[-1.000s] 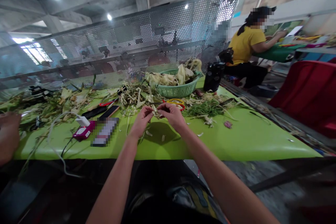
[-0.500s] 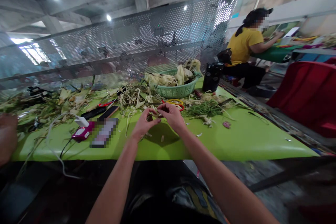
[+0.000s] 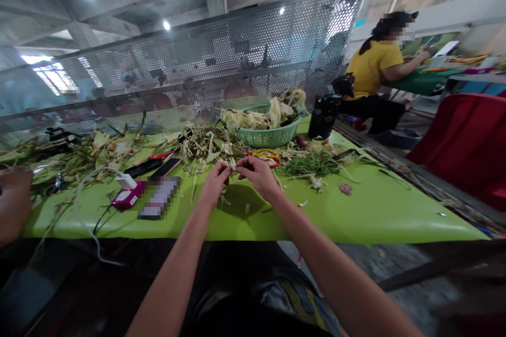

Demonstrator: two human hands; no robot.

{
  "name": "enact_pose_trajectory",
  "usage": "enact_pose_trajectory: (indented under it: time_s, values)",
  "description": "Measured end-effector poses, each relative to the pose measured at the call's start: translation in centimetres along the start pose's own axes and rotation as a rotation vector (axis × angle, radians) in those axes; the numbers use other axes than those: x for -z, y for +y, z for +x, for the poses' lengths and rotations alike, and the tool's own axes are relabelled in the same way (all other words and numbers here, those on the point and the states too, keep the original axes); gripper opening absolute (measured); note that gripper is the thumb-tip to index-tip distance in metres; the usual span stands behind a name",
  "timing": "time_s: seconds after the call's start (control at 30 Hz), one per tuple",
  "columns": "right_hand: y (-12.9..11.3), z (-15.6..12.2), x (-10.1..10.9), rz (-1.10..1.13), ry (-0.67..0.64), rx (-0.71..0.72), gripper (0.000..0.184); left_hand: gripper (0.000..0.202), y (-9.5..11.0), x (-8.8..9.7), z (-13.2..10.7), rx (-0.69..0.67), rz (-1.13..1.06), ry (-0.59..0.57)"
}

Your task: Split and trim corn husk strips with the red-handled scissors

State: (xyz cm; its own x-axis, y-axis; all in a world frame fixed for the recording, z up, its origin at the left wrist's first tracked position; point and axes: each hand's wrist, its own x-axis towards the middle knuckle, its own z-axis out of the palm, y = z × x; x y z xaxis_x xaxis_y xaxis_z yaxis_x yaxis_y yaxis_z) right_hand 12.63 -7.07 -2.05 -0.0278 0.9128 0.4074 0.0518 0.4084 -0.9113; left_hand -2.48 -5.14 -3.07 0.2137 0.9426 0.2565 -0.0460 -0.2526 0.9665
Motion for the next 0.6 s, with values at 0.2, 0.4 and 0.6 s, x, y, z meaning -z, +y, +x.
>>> enact_pose_trajectory:
  time_s: [0.2, 0.4, 0.6]
  values:
    - [-0.2, -0.2, -0.3, -0.119, -0.081, 0.067, 0.021, 0.020, -0.3, 0.3, 0.2, 0.044, -0.028, 0.037]
    - [0.6, -0.1, -0.2, -0.235, -0.076, 0.128, 0.020, 0.024, -0.1, 0.4, 0.2, 0.074, -0.087, 0.060]
    - [1.1, 0.0, 0.1, -0.317, -0.020, 0.149, 0.022, 0.016, 0.5, 0.6, -0.1, 0.120, -0.215, 0.009]
